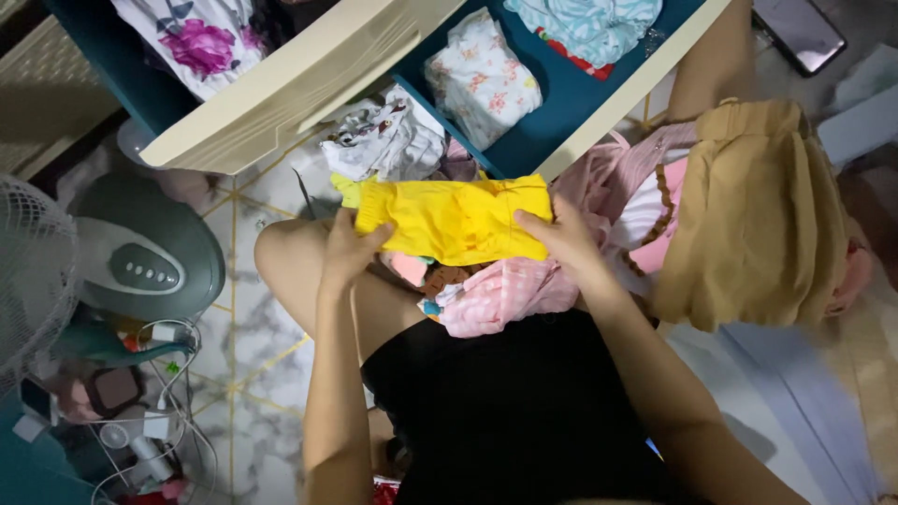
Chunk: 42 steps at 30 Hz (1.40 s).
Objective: Folding several items of small clothing and placing them into a drawer.
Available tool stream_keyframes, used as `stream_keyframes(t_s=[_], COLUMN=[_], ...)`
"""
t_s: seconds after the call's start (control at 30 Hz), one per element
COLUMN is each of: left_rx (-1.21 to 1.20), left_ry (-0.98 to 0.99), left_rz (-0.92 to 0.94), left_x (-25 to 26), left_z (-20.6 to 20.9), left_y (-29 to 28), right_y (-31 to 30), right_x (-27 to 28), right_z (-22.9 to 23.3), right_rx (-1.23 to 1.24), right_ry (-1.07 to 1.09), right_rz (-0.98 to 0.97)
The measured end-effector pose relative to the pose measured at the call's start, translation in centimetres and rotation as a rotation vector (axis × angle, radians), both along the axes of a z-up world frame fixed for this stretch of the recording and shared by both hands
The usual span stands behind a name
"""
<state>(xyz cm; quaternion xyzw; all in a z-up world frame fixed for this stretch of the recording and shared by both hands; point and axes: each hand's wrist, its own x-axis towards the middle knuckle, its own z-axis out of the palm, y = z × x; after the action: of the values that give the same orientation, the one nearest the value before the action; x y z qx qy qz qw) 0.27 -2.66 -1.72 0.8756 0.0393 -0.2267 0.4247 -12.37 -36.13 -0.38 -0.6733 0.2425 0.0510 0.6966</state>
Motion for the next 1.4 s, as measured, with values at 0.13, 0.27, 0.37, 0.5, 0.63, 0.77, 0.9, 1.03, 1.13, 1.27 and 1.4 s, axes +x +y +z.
stream_keyframes(t_s=[0.13,0.27,0.37,0.5,0.63,0.77,0.9,1.03,1.13,1.27,1.4], left_rx=[-0.398,-0.653,-0.644,-0.070,-0.125,-0.163,-0.295,-0.437,-0.458,-0.470,-0.386], left_ry=[0.089,-0.146,-0.358,-0.813,-0.793,-0.767,-0.693,-0.697,-0.717,-0.709,-0.869], left_rz=[0.195,0.309,0.334,-0.031,-0.284,-0.279,-0.068,0.001,0.072,0.084,-0.406], left_x=[-0.6,-2.1,-3.9,-6.1,-7.4,-7.6,-7.1,-7.5,-7.8,-8.1,-8.0], left_z=[-0.4,-0.7,0.4,3.8,2.1,0.2,0.2,0.9,1.4,1.9,2.9], left_y=[1.3,0.2,-3.2,-7.9,-10.7,-11.2,-10.4,-10.8,-11.3,-11.9,-13.5], right_y=[-0.5,-0.6,0.1,0.5,0.7,0.0,0.0,-0.1,-0.1,0.0,-0.4], right_x=[0.0,0.2,0.1,0.0,-0.1,-0.6,-0.4,-0.4,-0.1,0.0,-0.3], right_z=[1.0,-0.7,-0.5,-1.0,0.0,-1.7,-3.3,-3.0,-3.0,-3.4,-5.3], right_rx=[0.189,-0.017,-0.136,0.097,0.097,0.111,0.204,0.280,0.360,0.449,0.488], right_ry=[-0.118,-0.097,-0.116,-0.117,0.061,0.048,0.026,-0.021,-0.022,-0.018,0.002], right_rz=[-0.035,0.011,0.028,-0.050,-0.102,-0.083,-0.064,-0.082,-0.075,-0.113,-0.109])
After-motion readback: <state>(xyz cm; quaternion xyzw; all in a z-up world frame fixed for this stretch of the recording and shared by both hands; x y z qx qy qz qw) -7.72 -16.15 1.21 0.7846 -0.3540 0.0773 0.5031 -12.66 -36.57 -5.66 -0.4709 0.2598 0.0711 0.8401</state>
